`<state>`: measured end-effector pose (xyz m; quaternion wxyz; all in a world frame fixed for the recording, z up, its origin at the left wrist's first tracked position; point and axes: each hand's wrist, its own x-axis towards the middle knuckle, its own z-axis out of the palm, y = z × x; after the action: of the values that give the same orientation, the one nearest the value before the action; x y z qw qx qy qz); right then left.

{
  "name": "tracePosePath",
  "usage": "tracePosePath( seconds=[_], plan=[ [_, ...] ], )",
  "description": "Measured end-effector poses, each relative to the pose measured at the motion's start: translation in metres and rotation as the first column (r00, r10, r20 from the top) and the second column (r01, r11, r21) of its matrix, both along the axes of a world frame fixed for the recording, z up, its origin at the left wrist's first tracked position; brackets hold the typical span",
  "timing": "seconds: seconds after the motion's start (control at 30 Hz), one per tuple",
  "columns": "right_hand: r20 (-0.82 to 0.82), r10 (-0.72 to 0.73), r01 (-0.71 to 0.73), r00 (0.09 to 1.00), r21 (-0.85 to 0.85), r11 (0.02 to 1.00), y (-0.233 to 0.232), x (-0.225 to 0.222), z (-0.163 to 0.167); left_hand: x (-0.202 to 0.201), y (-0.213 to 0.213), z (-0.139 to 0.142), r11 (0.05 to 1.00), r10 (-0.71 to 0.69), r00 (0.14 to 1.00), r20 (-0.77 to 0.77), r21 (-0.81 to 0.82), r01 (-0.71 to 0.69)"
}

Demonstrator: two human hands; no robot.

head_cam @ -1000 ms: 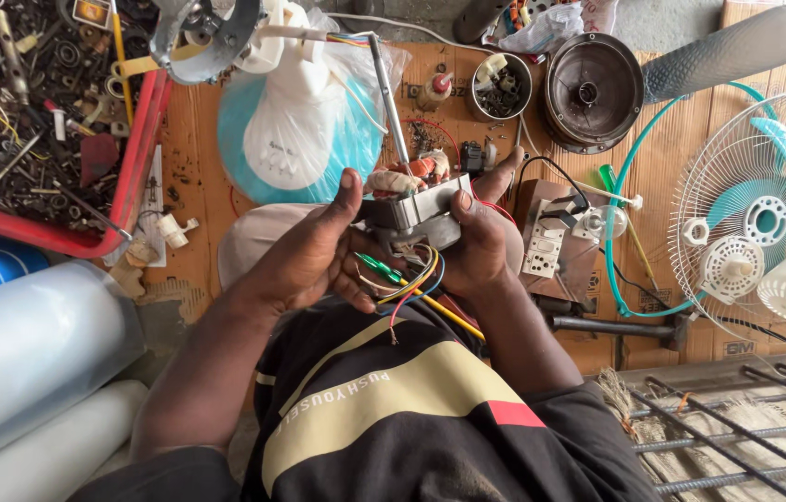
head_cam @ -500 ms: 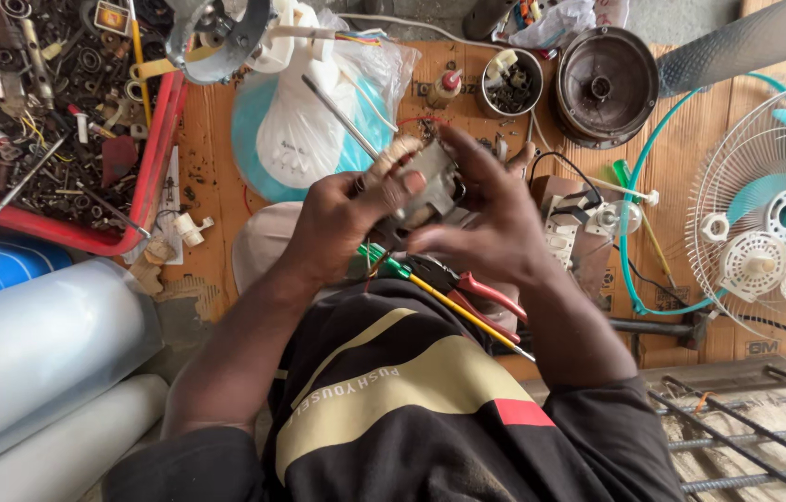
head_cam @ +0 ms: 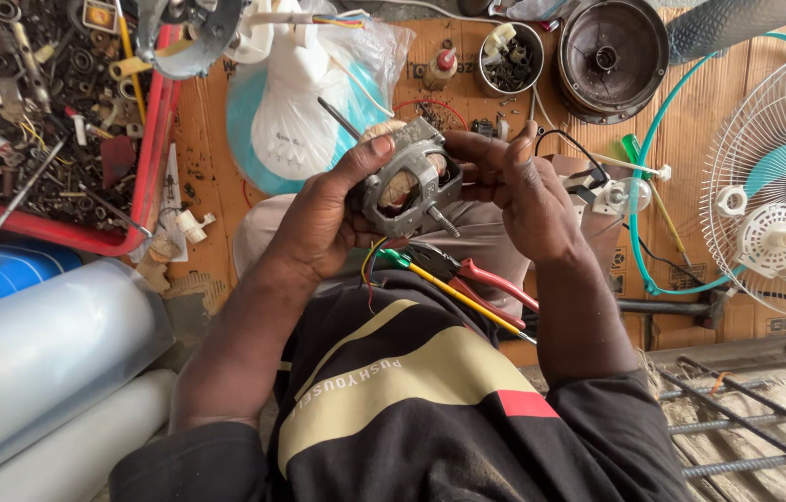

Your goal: The person sits on the floor and works on an electric fan motor, prying at the motor housing by hand, tapping it with a metal rod, and using a screwdriver to loosen and adjust components of the motor assembly.

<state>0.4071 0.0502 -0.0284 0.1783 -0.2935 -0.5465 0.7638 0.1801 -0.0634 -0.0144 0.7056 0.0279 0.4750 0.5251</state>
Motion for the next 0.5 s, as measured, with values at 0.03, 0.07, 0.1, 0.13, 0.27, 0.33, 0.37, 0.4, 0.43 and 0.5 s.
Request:
tracePosePath(
  seconds=[0.03, 0.07, 0.1, 0.13, 0.27, 0.33, 0.37, 0.4, 0.43, 0.5],
  plan=[
    [-0.018, -0.005, 0.005, 1.0, -0.005, 1.0, -0.001, 0.0, 0.001, 0.0, 0.0, 0.0, 1.0, 0.002, 1.0, -0.006, -0.001, -0.002],
    [-0.032, -0.008, 0.007, 0.999, -0.012, 1.0, -0.002, -0.002, 0.002, 0.001, -0.001, 0.001, 1.0, -0.005, 1.0, -0.029, -0.015, 0.004],
    [-0.05, -0.01, 0.009, 0.999, -0.012, 1.0, -0.004, -0.004, 0.004, 0.002, -0.002, 0.003, 1.0, -0.011, 0.998, -0.055, -0.023, 0.01],
    [-0.035, 0.018, -0.018, 0.999, 0.004, 1.0, -0.006, -0.008, 0.008, 0.003, -0.003, 0.005, 1.0, -0.015, 0.996, -0.086, -0.026, 0.013],
    [0.334, -0.04, -0.138, 0.942, 0.492, 0.86, -0.026, -0.037, 0.024, 0.006, -0.011, 0.022, 0.983, 0.005, 0.917, -0.399, 0.168, 0.068],
    [0.433, -0.154, -0.176, 0.888, 0.629, 0.757, -0.031, -0.053, 0.033, 0.004, -0.015, 0.032, 0.986, -0.005, 0.86, -0.51, 0.138, 0.088],
    [0.415, -0.144, -0.139, 0.898, 0.58, 0.802, -0.031, -0.059, 0.037, 0.002, -0.016, 0.036, 0.985, 0.021, 0.87, -0.492, 0.16, 0.067],
    [0.398, -0.139, -0.103, 0.907, 0.529, 0.842, -0.03, -0.063, 0.041, 0.0, -0.017, 0.039, 0.982, 0.046, 0.88, -0.473, 0.184, 0.048],
    [0.398, -0.136, -0.131, 0.907, 0.574, 0.808, -0.031, -0.066, 0.044, -0.002, -0.018, 0.041, 0.979, 0.068, 0.891, -0.449, 0.203, 0.027],
    [0.4, -0.133, -0.182, 0.907, 0.657, 0.732, -0.029, -0.072, 0.046, -0.006, -0.021, 0.043, 0.984, 0.06, 0.86, -0.507, 0.173, 0.033]
  ],
)
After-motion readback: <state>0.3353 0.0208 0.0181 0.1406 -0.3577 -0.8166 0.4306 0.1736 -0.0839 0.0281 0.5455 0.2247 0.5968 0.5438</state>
